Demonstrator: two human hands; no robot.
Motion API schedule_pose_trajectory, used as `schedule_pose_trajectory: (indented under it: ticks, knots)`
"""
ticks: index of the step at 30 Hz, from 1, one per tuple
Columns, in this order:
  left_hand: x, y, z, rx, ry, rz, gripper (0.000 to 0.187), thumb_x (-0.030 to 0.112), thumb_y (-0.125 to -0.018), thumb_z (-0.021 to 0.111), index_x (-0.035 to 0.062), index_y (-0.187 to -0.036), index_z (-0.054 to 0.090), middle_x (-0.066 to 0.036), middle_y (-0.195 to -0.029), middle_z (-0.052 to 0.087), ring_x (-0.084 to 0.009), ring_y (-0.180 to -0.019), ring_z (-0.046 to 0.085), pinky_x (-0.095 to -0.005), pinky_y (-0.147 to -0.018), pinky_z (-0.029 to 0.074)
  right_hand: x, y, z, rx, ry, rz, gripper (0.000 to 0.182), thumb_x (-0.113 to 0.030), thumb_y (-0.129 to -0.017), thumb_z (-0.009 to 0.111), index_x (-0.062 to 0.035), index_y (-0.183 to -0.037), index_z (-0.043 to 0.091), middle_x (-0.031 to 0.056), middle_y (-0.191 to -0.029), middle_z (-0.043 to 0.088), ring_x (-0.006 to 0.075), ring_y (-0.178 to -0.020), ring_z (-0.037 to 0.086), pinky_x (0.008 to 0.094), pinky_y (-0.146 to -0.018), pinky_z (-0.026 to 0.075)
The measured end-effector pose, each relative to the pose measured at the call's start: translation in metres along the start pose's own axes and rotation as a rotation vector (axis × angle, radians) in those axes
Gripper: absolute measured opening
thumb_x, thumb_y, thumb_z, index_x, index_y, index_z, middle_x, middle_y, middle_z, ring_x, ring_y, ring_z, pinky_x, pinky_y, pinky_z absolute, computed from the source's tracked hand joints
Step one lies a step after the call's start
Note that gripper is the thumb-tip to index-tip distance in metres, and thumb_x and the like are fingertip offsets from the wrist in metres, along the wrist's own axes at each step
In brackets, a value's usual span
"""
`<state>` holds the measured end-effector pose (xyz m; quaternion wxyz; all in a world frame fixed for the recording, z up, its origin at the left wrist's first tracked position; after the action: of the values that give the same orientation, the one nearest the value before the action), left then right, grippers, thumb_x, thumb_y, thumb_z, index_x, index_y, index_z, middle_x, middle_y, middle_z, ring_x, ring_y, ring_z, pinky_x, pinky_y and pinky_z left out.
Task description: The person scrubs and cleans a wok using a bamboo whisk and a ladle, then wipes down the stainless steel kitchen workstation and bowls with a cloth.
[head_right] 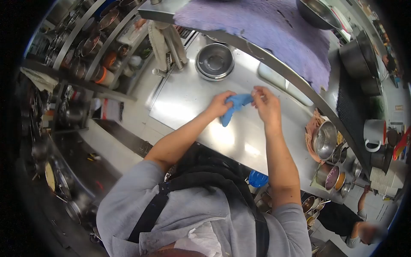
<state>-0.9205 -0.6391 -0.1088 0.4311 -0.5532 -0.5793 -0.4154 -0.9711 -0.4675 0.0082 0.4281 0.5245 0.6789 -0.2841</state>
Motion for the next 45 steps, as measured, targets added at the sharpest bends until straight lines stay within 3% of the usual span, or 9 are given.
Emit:
schedule_pose_trajectory:
  ticks: [3, 10, 12, 17, 26, 31, 35, 44, 45]
  knots:
    - [0.003, 0.03, -0.064, 0.063, 0.582, -0.113, 0.036, -0.001, -0.082, 0.057, 0.0035, -0.118, 0.055, -0.005, -0.107, 0.061, -0.0148, -0.097, 0.058, -0.028, -0.085, 0.047, -0.01, -0.031, 0.011, 0.037, -0.098, -0.025, 0.031, -0.02, -0.087, 0.064, 0.0006, -0.109, 0.063, 0.0105, -0.082, 0.067, 0.0145, -0.062, 0.065, 0.0268, -0.054, 0.049]
    - [0.028, 0.122, -0.206, 0.355, 0.51, -0.047, 0.037, -0.003, -0.084, 0.056, -0.0001, -0.12, 0.054, -0.009, -0.112, 0.06, -0.0155, -0.104, 0.056, -0.0297, -0.092, 0.044, 0.028, -0.114, 0.103, 0.267, 0.412, 0.099, 0.07, -0.051, -0.08, 0.066, 0.007, -0.118, 0.057, 0.0152, -0.093, 0.068, 0.024, -0.069, 0.069, 0.0332, -0.063, 0.054]
    - [0.02, 0.138, -0.226, 0.459, 0.479, -0.016, 0.036, -0.004, -0.084, 0.056, -0.0012, -0.12, 0.054, -0.01, -0.113, 0.06, -0.0158, -0.103, 0.057, -0.0293, -0.09, 0.046, 0.019, -0.111, 0.124, 0.201, 0.19, 0.472, 0.072, -0.048, -0.075, 0.072, 0.0124, -0.111, 0.055, 0.0215, -0.096, 0.066, 0.0281, -0.072, 0.07, 0.0349, -0.059, 0.056]
    - [-0.009, 0.158, -0.241, 0.578, 0.351, -0.158, 0.036, -0.002, -0.084, 0.06, -0.0011, -0.119, 0.055, -0.01, -0.111, 0.061, -0.0152, -0.1, 0.059, -0.0285, -0.086, 0.049, 0.052, -0.119, 0.169, 0.332, -0.363, 0.557, 0.033, -0.016, -0.077, 0.067, 0.0111, -0.089, 0.052, 0.0238, -0.082, 0.062, 0.029, -0.062, 0.068, 0.0345, -0.046, 0.059]
    - [-0.093, 0.166, -0.188, 0.098, -0.808, 0.07, 0.048, 0.0, -0.073, 0.064, 0.0011, -0.12, 0.055, -0.024, -0.118, 0.049, -0.0415, -0.109, 0.044, -0.0472, -0.094, 0.04, 0.108, 0.048, 0.083, 0.381, -0.121, 0.375, 0.027, -0.012, -0.073, 0.063, 0.0056, -0.093, 0.063, 0.0076, -0.073, 0.061, 0.0139, -0.059, 0.056, 0.0284, -0.053, 0.046]
    - [-0.088, 0.188, -0.152, -0.047, -0.819, 0.097, 0.049, 0.0, -0.074, 0.063, -0.001, -0.122, 0.053, -0.026, -0.113, 0.047, -0.0419, -0.102, 0.045, -0.0479, -0.09, 0.041, 0.115, 0.258, 0.04, 0.494, -0.321, 0.489, 0.032, -0.005, -0.072, 0.06, 0.0058, -0.102, 0.063, 0.0086, -0.089, 0.065, 0.0149, -0.074, 0.06, 0.0288, -0.068, 0.049]
    - [-0.078, 0.194, -0.099, -0.139, -0.715, 0.118, 0.044, 0.0, -0.074, 0.061, -0.0052, -0.118, 0.055, -0.025, -0.11, 0.048, -0.0396, -0.1, 0.046, -0.0476, -0.089, 0.041, 0.142, 0.385, 0.071, 0.548, -0.229, 0.775, 0.024, -0.002, -0.072, 0.058, 0.0043, -0.096, 0.061, 0.011, -0.085, 0.065, 0.0174, -0.066, 0.061, 0.0295, -0.055, 0.051]
    - [-0.069, 0.172, 0.02, -0.227, -0.444, 0.323, 0.038, 0.002, -0.075, 0.065, -0.0037, -0.112, 0.06, -0.02, -0.1, 0.054, -0.0345, -0.094, 0.052, -0.0396, -0.082, 0.047, 0.188, 0.386, 0.191, 0.521, -0.408, 0.985, 0.033, -0.008, -0.073, 0.062, 0.0077, -0.102, 0.058, 0.0168, -0.083, 0.065, 0.0231, -0.057, 0.064, 0.0318, -0.038, 0.053]
    - [-0.078, 0.156, 0.025, -0.273, -0.166, 0.078, 0.035, 0.005, -0.077, 0.066, -0.0028, -0.111, 0.061, -0.018, -0.099, 0.057, -0.0304, -0.091, 0.056, -0.037, -0.079, 0.048, 0.189, 0.381, 0.194, 0.521, -0.408, 0.98, 0.027, -0.006, -0.073, 0.06, 0.0065, -0.096, 0.058, 0.0152, -0.079, 0.064, 0.0222, -0.054, 0.063, 0.0316, -0.037, 0.052]
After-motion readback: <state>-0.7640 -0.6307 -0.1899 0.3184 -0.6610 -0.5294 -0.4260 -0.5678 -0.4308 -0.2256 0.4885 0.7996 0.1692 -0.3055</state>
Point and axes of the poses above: each hand's wrist, its own y-axis away from the middle knuckle, its own z-axis out of the palm, x = y × z, the point moved 1 cm from there along -y, towards the middle knuckle
